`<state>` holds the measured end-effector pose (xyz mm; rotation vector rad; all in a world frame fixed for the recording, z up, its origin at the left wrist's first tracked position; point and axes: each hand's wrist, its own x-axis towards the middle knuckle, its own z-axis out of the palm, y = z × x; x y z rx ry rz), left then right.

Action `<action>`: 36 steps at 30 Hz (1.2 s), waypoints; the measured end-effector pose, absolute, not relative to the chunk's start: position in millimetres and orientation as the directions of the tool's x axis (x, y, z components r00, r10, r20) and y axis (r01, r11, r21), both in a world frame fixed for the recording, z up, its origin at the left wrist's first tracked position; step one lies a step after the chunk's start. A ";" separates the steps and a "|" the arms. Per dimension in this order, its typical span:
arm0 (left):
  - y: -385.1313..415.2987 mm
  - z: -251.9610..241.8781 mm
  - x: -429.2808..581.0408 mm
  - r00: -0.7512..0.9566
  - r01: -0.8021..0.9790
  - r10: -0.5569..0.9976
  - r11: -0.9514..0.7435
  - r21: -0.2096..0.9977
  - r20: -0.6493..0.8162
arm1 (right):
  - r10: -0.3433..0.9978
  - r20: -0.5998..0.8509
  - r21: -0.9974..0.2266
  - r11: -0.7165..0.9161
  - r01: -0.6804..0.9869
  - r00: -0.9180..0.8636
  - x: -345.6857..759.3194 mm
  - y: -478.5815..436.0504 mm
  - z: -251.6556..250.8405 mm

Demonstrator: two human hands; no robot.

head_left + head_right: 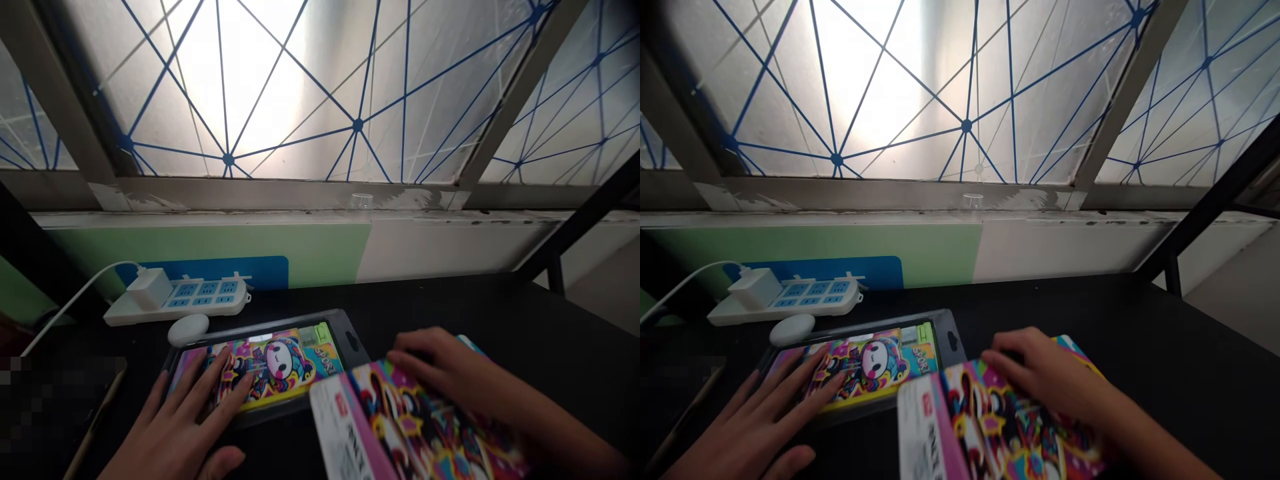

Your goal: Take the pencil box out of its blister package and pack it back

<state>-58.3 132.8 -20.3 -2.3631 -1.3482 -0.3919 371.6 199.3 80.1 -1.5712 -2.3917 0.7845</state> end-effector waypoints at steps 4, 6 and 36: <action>135.2 -20.6 -60.0 0.557 0.820 0.701 -0.547 -0.166 0.445 | 0.898 -0.233 -0.529 0.205 0.824 -0.373 401.9 227.2 84.0; 135.6 -20.1 -55.9 0.551 0.820 0.679 -0.549 -0.162 0.485 | 0.880 -0.284 -0.517 0.194 0.834 -0.381 407.0 228.3 85.0; 127.4 4.4 -51.2 0.646 0.759 0.658 -0.606 -0.238 0.386 | 0.947 -0.009 -0.328 0.300 0.896 -0.320 425.1 246.4 79.1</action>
